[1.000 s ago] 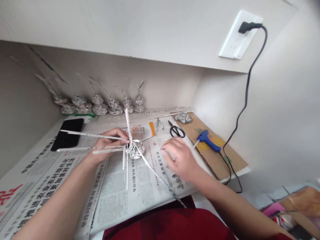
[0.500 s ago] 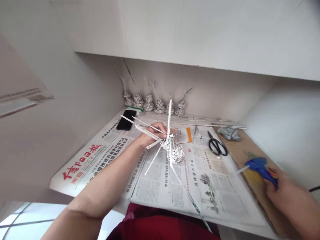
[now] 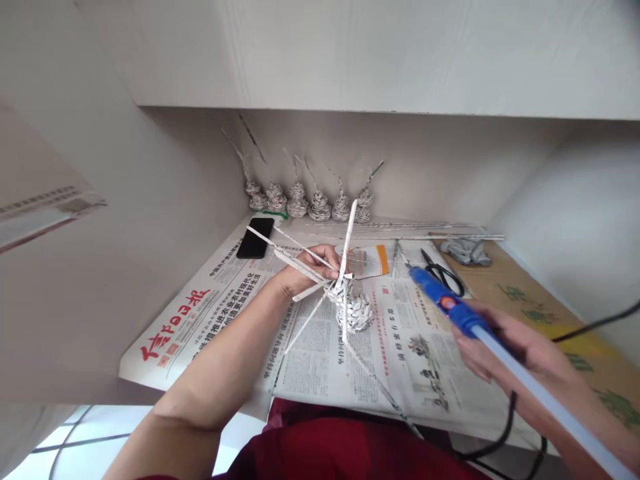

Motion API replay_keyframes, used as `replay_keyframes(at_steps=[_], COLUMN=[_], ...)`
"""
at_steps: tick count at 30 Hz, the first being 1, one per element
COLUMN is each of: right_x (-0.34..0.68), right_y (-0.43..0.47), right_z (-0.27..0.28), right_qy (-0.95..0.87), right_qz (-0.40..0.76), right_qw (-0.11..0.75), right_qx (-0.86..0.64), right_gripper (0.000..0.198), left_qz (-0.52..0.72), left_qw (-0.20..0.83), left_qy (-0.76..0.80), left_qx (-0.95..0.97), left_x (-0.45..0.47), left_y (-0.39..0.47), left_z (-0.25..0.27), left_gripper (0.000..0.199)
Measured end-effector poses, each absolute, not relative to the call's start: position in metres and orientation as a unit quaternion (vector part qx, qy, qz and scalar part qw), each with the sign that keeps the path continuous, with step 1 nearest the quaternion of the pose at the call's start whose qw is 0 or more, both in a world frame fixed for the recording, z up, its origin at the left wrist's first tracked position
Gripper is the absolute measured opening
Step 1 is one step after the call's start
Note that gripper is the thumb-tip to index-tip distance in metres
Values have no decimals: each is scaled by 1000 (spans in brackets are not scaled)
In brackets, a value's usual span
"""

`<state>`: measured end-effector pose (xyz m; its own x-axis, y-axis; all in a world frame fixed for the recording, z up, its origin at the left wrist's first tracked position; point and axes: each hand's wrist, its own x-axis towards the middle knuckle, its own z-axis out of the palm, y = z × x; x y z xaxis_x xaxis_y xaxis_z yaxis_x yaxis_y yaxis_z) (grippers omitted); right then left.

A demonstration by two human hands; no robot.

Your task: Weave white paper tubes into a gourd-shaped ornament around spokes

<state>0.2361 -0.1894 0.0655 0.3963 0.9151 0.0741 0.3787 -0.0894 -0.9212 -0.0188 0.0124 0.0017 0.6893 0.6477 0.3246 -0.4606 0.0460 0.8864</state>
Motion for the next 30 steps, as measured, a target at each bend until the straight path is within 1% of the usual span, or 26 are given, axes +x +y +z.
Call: replay_keyframes(at_steps=[1,3,6,8,12,15,19,24,26,30], right_x=[228,216,206,204,208,212,214,217,220,222], right_y=[-189,-189,-190,-191,-195,-194,-191,-189,-189,-189], right_z=[65,66,71,76,83,83,76,66,64,63], right_qy=[-489,-502,-533,-563,-612,-642,-636,-648,-653,-659], right_qz=[324,393,422,400,337,325,312,311,306,297], right_qw=[451,428,426,416,367,346,347,331,325,313], right_qx=[-673,-640,-596,-591,-615,-602,-614,-611,-612,-616], right_gripper=[47,46,41,37,28,26,25,39,37,27], left_qz=[382,373,360,354,360,360,355,357,352,347], left_qw=[720,723,723,720,711,708,712,706,711,714], left_qy=[84,86,81,79,84,85,77,83,76,77], left_qx=[573,576,584,591,598,601,601,606,604,603], left_x=[-19,-18,-18,-17,-18,-18,-18,-18,-18,-18], left_y=[12,10,9,8,9,11,11,8,8,8], left_z=[2,4,6,7,7,5,4,7,8,9], left_gripper=[27,29,30,30,30,29,27,29,28,26])
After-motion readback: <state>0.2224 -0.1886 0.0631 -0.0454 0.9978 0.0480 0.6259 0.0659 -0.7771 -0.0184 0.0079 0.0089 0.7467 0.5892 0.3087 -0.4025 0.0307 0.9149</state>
